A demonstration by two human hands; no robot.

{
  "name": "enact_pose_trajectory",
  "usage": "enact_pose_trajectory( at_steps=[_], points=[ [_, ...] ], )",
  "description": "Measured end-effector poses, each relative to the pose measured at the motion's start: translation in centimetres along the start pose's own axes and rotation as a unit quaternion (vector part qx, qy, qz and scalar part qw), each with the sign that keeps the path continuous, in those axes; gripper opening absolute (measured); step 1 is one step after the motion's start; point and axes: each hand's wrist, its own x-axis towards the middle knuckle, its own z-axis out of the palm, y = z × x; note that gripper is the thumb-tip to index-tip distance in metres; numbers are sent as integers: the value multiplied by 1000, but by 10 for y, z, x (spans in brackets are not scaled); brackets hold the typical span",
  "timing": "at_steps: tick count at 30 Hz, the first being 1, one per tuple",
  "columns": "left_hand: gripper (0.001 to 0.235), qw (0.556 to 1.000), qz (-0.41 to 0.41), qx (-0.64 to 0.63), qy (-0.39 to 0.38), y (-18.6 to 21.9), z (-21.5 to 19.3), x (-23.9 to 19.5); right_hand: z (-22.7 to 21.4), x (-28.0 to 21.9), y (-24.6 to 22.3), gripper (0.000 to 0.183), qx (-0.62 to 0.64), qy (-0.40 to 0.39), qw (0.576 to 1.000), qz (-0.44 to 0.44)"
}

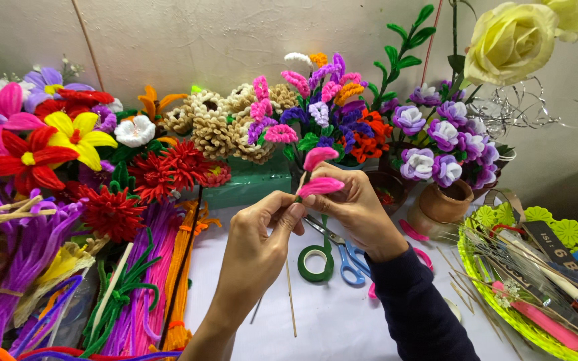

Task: The person assembles a pink artificial flower by wrapping pipe cleaner segments around a thin wooden stick and securing them with green floral tape.

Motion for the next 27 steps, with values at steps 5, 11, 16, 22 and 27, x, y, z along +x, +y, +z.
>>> enact_pose_trajectory(
  at_steps=[5, 11, 16, 22, 27],
  points=[
    [11, 999, 26, -39, 15, -6, 5, -1, 3, -1, -5, 17, 8, -15, 1000, -20],
    [14, 997, 49, -3, 58, -4, 6, -2, 5, 3, 14, 11, 10, 61, 997, -48],
    [18, 995, 38, 18, 95, -7, 8, 3, 20, 1, 3, 8, -62, 138, 987, -53],
    [23, 995, 10, -32, 95, -1, 15, 6, 17, -3, -7, 5, -240, 146, 955, -96],
    [21, 994, 3, 5, 108, -3, 15, -2, 24, -11, -24, 8, -233, 105, 965, -56]
  ],
)
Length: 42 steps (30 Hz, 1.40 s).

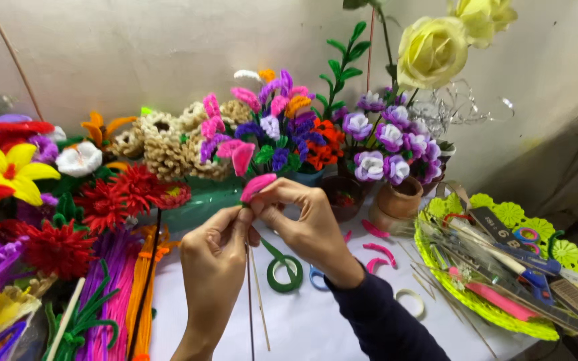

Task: The person assembles a pink artificial flower by wrapping pipe cleaner segments around a thin wooden stick and securing them with green floral tape.

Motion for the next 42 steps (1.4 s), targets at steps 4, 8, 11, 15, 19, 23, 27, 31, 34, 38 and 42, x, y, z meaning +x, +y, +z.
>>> enact_pose_trajectory(
  at_steps=[4, 8, 11, 15, 19, 23, 27, 31, 34, 38, 42],
  points=[
    [19, 995, 50, 74, 50, -16, 11, -6, 4, -4, 2, 19, 12, -2, 1000, 22],
    [12, 967, 194, 132, 100, -31, 19, -4, 11, -2, 8, 5, 67, 41, 995, 62],
    [12, 970, 193, 118, 83, -31, 17, 0, 13, 2, 6, 4, 112, 71, 986, 99],
    [10, 987, 107, 108, 60, -20, -2, 5, 6, 1, 21, 7, 34, 100, 991, 77],
    [15, 991, 128, 20, 44, -9, -16, 15, 13, 2, 5, 11, 66, 89, 985, 134],
    [21, 975, -37, -205, -81, -25, -8, 20, 17, 2, -4, 17, 84, 66, 981, 164],
    [18, 962, -97, -249, -64, -39, -6, 25, 16, 2, 2, 18, 81, 53, 980, 174],
    [14, 968, -89, -230, -46, -45, -8, 27, 16, 1, 4, 17, 87, 48, 978, 182],
    [13, 976, -93, -193, -30, -33, -11, 25, 17, 2, 5, 19, 64, 45, 981, 178],
    [15, 977, -63, -203, -21, -32, -7, 25, 16, 2, 9, 17, 45, 47, 983, 171],
    [14, 986, -13, -166, 5, -33, -8, 23, 17, 1, 14, 15, 23, 43, 984, 173]
  ],
)
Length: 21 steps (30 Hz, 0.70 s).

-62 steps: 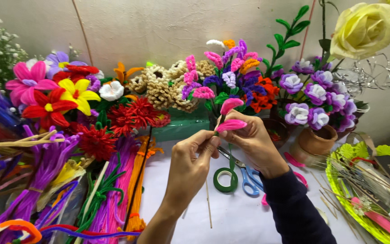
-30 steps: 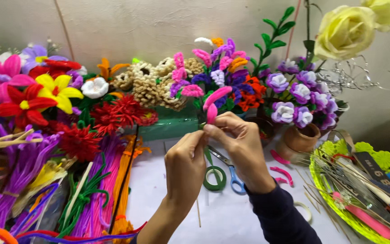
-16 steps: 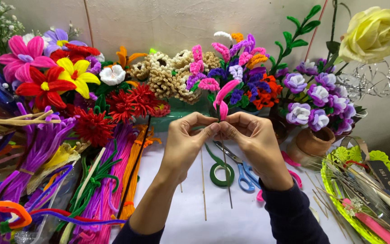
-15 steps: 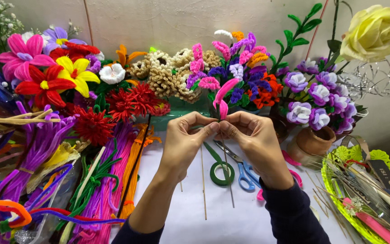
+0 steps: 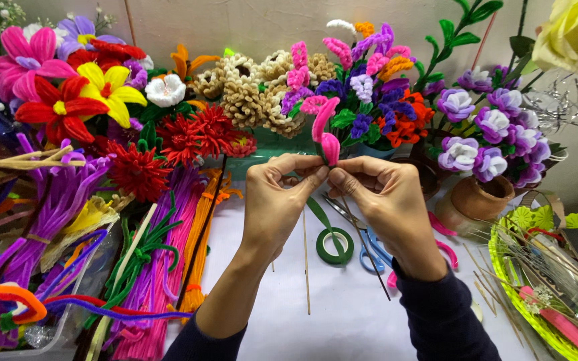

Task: The person assembles a pink artificial flower by wrapping pipe cleaner segments around a thin wooden stick and securing them with green floral tape.

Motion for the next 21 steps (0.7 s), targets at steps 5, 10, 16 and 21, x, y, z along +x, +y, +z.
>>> enact_pose_trajectory(
  at_steps=[5, 10, 16, 21],
  points=[
    [12, 999, 30, 12, 0, 14, -1, -4, -5, 1, 0, 16, 126, -44, 990, 53],
    [14, 999, 27, -7, -16, 13, -5, -3, -12, 14, 35, 18, 265, -96, 950, 132],
    [13, 999, -17, -8, -40, 9, -13, 2, -6, 16, 38, 18, 324, -95, 923, 184],
    [6, 996, 49, 71, -1, 6, -13, 3, -1, 16, 35, 18, 304, -48, 939, 151]
  ],
)
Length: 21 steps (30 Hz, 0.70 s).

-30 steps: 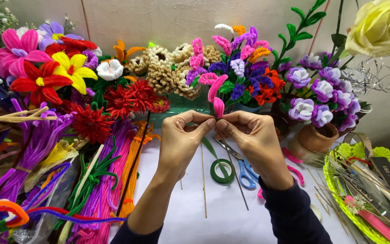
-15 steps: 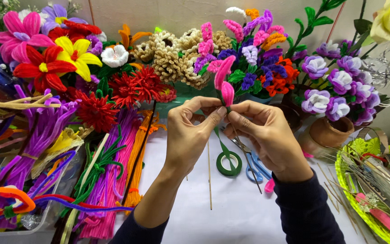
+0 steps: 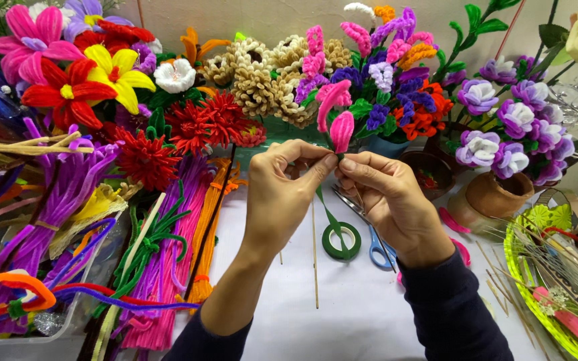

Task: The person assembles a pink artificial flower by wrapping pipe cleaner segments around a thin wooden stick and securing them with green floral tape.

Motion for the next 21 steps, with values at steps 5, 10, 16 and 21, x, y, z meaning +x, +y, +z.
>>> enact_pose_trajectory(
  at_steps=[5, 10, 16, 21],
  points=[
    [3, 997, 36, 64, 17, 0, 4, -3, 6, 0, 6, 17, -33, 43, 997, -58],
    [7, 1000, -16, 21, 13, -3, 6, -1, 12, 2, 13, 18, -99, 77, 984, -127],
    [13, 994, -84, -68, 20, 3, 8, -2, 18, 8, 30, 13, -95, 71, 983, -137],
    [26, 992, -96, 77, 0, 7, -1, 0, 17, 5, 17, 18, -90, 80, 983, -141]
  ],
)
